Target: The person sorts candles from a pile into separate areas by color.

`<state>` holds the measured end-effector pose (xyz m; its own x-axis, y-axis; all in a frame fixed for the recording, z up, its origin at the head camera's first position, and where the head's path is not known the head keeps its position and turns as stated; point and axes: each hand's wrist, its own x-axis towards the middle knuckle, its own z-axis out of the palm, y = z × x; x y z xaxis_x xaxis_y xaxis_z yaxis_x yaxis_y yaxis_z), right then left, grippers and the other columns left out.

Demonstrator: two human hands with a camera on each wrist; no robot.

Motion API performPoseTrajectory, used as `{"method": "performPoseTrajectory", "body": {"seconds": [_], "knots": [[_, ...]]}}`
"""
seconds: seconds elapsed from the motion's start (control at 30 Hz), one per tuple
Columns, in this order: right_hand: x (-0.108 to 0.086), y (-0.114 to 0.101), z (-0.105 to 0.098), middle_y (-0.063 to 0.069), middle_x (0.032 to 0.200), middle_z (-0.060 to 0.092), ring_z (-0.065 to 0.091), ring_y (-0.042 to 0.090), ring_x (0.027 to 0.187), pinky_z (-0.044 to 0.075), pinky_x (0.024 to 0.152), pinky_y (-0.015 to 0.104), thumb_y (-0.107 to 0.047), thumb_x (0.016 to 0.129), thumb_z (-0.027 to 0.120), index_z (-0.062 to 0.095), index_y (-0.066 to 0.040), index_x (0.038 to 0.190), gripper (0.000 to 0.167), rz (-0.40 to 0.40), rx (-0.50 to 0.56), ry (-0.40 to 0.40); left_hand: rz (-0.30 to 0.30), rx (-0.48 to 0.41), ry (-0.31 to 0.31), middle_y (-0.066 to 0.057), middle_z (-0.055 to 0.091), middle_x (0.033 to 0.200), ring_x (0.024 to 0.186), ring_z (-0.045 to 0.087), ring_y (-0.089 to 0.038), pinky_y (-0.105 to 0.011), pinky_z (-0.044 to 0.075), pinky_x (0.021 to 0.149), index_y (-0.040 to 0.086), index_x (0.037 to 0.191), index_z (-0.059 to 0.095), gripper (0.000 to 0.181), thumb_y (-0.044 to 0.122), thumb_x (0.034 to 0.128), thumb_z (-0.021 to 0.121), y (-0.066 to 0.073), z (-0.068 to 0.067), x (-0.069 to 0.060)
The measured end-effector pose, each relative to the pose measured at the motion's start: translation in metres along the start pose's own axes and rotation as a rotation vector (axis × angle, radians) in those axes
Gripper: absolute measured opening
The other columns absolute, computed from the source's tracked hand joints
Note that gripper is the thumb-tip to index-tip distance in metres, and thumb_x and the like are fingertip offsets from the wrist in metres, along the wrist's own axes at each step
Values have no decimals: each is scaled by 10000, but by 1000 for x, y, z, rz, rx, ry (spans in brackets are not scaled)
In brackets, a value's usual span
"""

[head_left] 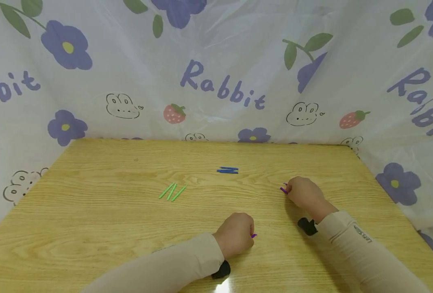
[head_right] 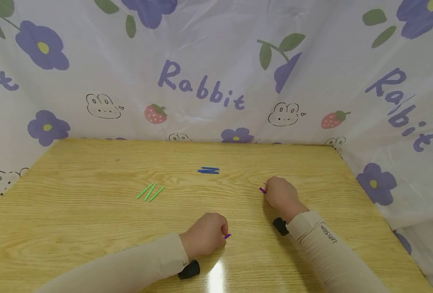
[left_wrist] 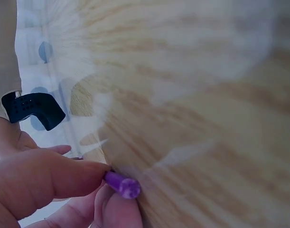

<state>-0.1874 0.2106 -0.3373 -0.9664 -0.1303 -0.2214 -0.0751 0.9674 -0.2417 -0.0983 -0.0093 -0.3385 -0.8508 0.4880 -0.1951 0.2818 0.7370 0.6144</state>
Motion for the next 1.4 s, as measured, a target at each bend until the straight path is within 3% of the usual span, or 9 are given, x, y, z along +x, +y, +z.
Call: {"method": "performPoseTrajectory", "body": {"seconds": [0.6, 0.8, 0.9, 1.17, 1.4], "knots": [[0, 0, 1, 163, 1025, 693, 508, 178, 665, 414, 597, 287, -17, 898, 551, 726, 3, 1016, 212, -27, 8, 11, 19, -17, 8, 58, 444, 555, 491, 371, -65, -190, 330, 462, 106, 569, 506, 279, -64, 725, 663, -2, -2, 0], [-1, 0, 0, 172, 1048, 691, 524, 179, 684, 433, 607, 294, -19, 895, 553, 721, 9, 1039, 223, -21, 6, 2, 24, -36, 15, 59, 483, 596, 529, 403, -58, -191, 364, 489, 81, 605, 555, 204, -51, 704, 676, -4, -2, 1], [-1, 0, 0, 179, 1066, 687, 531, 186, 699, 443, 618, 304, -18, 896, 549, 717, 11, 1052, 232, -20, 5, 0, 20, -93, 4, 51, 510, 631, 564, 425, -66, -194, 380, 515, 56, 640, 592, 160, -53, 719, 679, -8, -3, 2], [-3, -1, -3, 200, 1071, 676, 633, 283, 888, 520, 754, 425, -3, 894, 583, 715, 16, 1034, 193, -33, -16, 11, -11, -377, -43, -37, 581, 659, 533, 452, -96, -203, 364, 465, 30, 697, 632, 162, -130, 724, 626, -16, -4, 4], [-4, 1, 0, 192, 1049, 679, 637, 293, 891, 522, 754, 431, -3, 890, 593, 717, 12, 1016, 177, -37, -8, 26, 0, -418, -51, -46, 587, 694, 563, 502, -110, -209, 414, 506, -17, 836, 648, 123, -121, 773, 631, -18, -6, 5]]}}
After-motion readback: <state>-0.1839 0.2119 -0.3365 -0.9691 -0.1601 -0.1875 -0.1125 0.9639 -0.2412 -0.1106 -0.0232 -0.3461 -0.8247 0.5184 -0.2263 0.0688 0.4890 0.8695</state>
